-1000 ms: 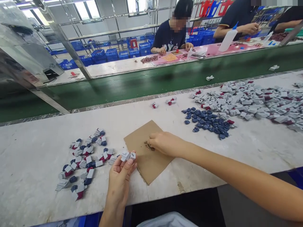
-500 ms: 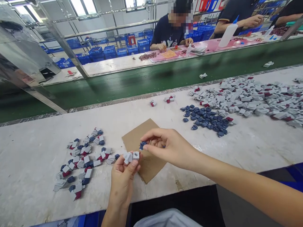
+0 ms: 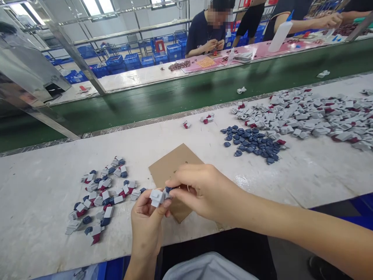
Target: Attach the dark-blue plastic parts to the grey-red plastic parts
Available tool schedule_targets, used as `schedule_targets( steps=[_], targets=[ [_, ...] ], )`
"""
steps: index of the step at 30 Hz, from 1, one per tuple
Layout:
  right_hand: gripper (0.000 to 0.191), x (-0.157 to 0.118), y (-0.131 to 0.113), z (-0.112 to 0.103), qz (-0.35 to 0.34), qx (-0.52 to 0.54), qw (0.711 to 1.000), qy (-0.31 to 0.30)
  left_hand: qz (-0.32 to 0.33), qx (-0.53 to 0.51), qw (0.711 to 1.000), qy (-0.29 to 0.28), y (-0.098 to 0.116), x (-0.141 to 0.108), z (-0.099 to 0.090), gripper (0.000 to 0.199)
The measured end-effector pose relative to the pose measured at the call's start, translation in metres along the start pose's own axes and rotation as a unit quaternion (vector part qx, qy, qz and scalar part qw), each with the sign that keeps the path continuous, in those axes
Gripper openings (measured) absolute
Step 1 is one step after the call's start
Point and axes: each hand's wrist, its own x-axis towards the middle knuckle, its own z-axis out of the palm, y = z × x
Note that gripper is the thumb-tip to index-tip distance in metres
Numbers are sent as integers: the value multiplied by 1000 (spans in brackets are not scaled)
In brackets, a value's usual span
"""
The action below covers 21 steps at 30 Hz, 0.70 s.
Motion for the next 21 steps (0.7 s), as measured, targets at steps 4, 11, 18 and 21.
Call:
schedule_targets(
  steps=[4,11,18,21],
  targets=[
    [11,-4,6,7,46,62,997,-1,46,44,998,-4,-4,2,-1,15],
    [9,-21,22,24,168,168,971,11,32,84,996,-22,-10,2,-2,14],
    [8,-28,25,30,200,164,965,37,-3,107,994,-34,-17,2,-2,17],
    [6,-25,25,34,224,186,956,49,8,130,991,-36,-18,6,-3,18]
  ],
)
